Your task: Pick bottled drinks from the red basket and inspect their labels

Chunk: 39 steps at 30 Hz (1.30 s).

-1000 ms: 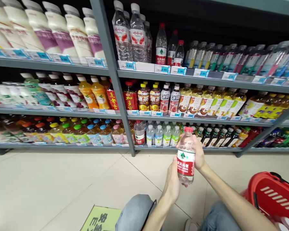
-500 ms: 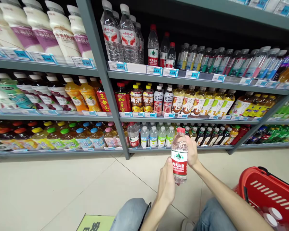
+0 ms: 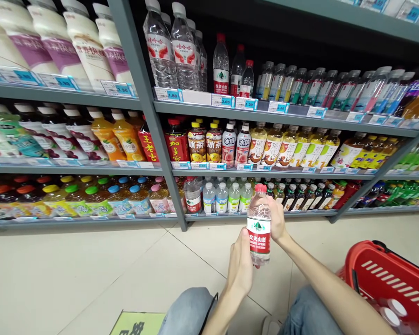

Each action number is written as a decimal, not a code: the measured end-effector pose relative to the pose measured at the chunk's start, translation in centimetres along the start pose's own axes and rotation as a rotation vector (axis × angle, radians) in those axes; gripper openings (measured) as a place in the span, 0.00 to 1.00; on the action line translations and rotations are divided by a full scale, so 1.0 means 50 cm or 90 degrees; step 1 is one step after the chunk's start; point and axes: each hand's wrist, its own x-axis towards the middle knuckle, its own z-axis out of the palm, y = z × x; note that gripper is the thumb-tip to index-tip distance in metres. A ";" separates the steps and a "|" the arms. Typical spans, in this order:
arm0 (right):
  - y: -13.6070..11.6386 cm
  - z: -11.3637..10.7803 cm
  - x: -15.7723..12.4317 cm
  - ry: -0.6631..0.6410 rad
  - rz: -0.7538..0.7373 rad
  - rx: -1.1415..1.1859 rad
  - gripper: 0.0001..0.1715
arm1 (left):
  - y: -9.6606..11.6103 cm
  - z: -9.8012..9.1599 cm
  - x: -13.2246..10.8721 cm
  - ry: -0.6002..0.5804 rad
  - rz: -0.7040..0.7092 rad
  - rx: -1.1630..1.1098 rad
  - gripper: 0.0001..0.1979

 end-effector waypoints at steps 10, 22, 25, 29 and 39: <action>-0.007 0.000 0.000 -0.007 -0.006 0.002 0.34 | 0.011 0.001 -0.005 -0.008 -0.010 -0.020 0.31; -0.011 0.000 0.002 -0.005 0.002 0.001 0.34 | 0.000 -0.001 0.000 0.001 -0.010 -0.008 0.32; -0.014 0.000 0.001 -0.003 0.003 -0.005 0.34 | 0.000 -0.001 0.001 -0.007 -0.008 -0.012 0.33; -0.015 0.000 0.002 -0.006 0.002 -0.004 0.35 | 0.004 -0.001 0.000 -0.007 -0.013 -0.006 0.33; -0.009 0.000 0.003 -0.005 0.001 0.013 0.34 | 0.012 0.000 -0.005 -0.004 -0.002 0.007 0.32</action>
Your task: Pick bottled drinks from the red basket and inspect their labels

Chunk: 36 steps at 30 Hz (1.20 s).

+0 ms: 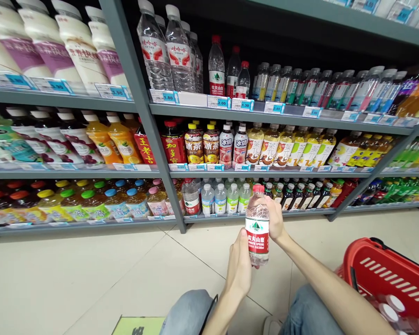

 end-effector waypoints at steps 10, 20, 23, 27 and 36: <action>0.008 -0.002 0.001 0.004 -0.012 0.019 0.32 | -0.011 -0.004 0.005 -0.004 0.001 0.011 0.32; 0.015 -0.003 0.002 0.003 -0.002 0.015 0.33 | -0.006 -0.004 0.001 -0.009 -0.005 0.012 0.32; 0.019 -0.003 0.001 0.005 0.008 0.027 0.33 | -0.003 -0.003 0.001 -0.018 -0.001 0.015 0.31; 0.019 -0.003 0.000 0.001 0.015 0.030 0.33 | 0.000 -0.002 0.002 -0.022 -0.005 0.018 0.31; -0.010 0.009 0.011 -0.028 0.175 0.231 0.26 | 0.011 -0.006 -0.005 -0.010 0.042 0.101 0.28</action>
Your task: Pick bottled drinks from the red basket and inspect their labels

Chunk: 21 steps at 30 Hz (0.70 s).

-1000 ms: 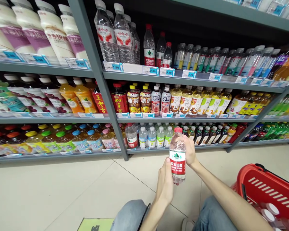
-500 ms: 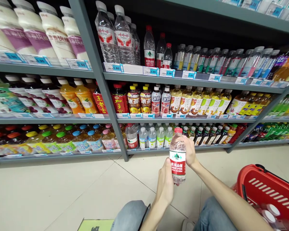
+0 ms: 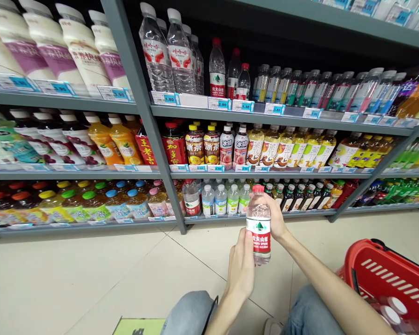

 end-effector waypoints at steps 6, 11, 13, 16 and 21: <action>-0.027 0.021 -0.003 0.054 0.175 0.139 0.23 | 0.024 0.005 -0.002 0.027 0.004 0.066 0.23; -0.028 0.013 0.004 0.109 0.176 0.181 0.23 | 0.018 0.007 0.003 0.075 0.039 0.054 0.25; -0.027 0.011 0.007 0.118 0.173 0.211 0.22 | 0.010 0.008 0.006 0.104 0.074 0.067 0.27; -0.027 0.013 0.007 0.128 0.185 0.231 0.19 | 0.001 0.010 0.010 0.161 0.125 0.106 0.30; -0.034 0.017 0.004 0.089 0.172 0.233 0.18 | -0.005 0.004 0.015 0.260 0.233 0.206 0.32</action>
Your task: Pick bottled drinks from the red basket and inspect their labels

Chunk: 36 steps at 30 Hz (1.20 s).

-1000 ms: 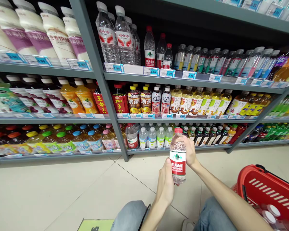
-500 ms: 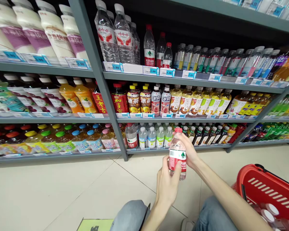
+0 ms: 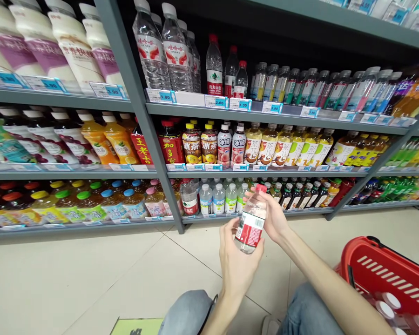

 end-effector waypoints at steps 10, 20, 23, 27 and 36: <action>0.045 -0.021 0.011 -0.142 0.016 -0.106 0.20 | 0.000 0.027 -0.043 0.006 0.387 0.085 0.28; 0.017 -0.032 0.029 -0.096 -0.039 0.018 0.26 | 0.009 0.004 0.002 -0.216 -0.381 -0.402 0.39; 0.022 -0.036 0.026 -0.086 -0.030 -0.048 0.28 | 0.018 0.003 0.000 -0.256 -0.521 -0.546 0.35; 0.026 -0.030 0.019 -0.068 -0.062 -0.152 0.28 | 0.021 0.003 -0.003 -0.245 -0.561 -0.557 0.26; 0.028 -0.035 0.021 -0.027 -0.112 -0.248 0.26 | 0.005 0.006 -0.002 -0.236 -0.585 -0.536 0.27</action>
